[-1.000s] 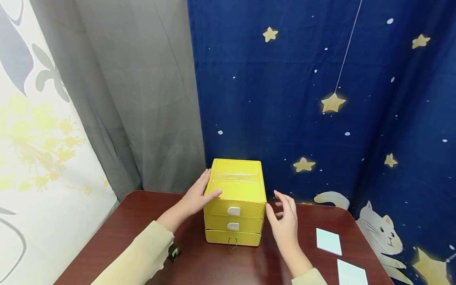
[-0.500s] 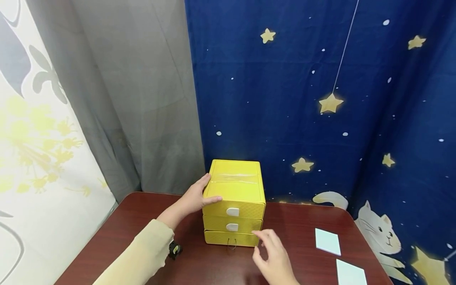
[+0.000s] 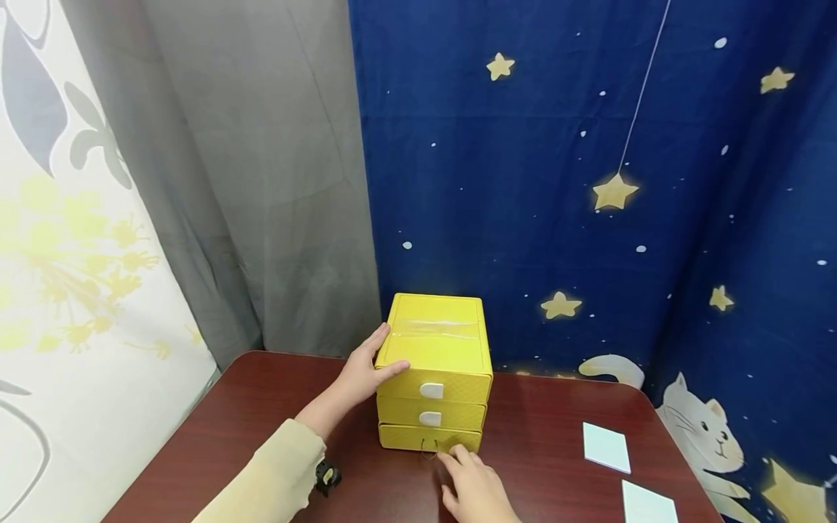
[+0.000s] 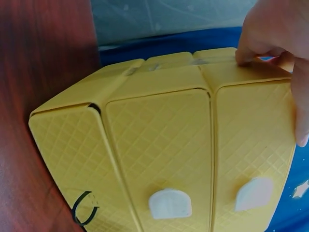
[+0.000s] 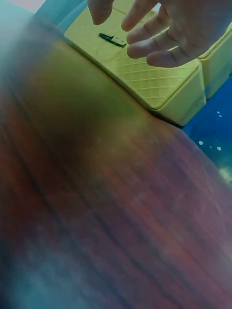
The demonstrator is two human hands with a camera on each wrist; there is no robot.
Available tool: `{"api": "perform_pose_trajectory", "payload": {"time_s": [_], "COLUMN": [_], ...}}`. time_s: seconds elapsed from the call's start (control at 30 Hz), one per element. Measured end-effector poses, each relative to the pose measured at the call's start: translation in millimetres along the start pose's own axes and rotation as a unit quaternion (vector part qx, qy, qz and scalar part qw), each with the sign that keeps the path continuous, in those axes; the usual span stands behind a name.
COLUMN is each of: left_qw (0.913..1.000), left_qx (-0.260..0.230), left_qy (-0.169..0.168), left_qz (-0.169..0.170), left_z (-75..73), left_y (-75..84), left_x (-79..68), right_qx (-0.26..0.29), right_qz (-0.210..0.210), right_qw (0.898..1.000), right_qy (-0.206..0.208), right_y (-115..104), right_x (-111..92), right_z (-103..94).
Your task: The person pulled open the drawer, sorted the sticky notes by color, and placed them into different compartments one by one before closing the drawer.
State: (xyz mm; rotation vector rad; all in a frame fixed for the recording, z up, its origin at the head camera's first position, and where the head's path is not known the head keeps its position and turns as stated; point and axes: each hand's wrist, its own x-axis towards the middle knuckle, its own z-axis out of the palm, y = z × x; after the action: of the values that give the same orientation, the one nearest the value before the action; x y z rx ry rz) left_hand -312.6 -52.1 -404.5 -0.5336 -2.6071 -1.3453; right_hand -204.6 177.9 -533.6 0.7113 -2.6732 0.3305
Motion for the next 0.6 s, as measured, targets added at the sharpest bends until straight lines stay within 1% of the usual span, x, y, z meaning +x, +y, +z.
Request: {"api": "perform_pose_trajectory", "payload": {"time_s": [0.13,0.2,0.37,0.5,0.6], "left_qw": [0.9995,0.9991,0.9982,0.9979,0.9978], "left_qx": [-0.027,-0.039,-0.055,-0.059,-0.061], "left_qy": [0.014,0.019,0.024,0.027,0.028], "left_qz": [-0.002,-0.004,-0.004,-0.003,-0.002], "left_z": [3.6,4.6,5.4,5.7,5.6], "left_y": [-2.7,-3.7,-5.0,-5.7,-5.9], "left_x": [-1.7,-2.2,-3.1,-3.5,-3.7], "right_qx": [-0.026,-0.039,-0.075,-0.104,-0.113], "right_qz": [-0.006,-0.011,-0.009,-0.004,-0.007], "right_qw": [0.999,0.999,0.997,0.995,0.993], "right_qy": [-0.018,-0.017,0.0,0.004,0.014], "right_y": [-5,-8,-16,-22,-24], "right_x": [7,10,17,21,23], "right_z": [7.7,11.6,17.4,18.2,19.2]}}
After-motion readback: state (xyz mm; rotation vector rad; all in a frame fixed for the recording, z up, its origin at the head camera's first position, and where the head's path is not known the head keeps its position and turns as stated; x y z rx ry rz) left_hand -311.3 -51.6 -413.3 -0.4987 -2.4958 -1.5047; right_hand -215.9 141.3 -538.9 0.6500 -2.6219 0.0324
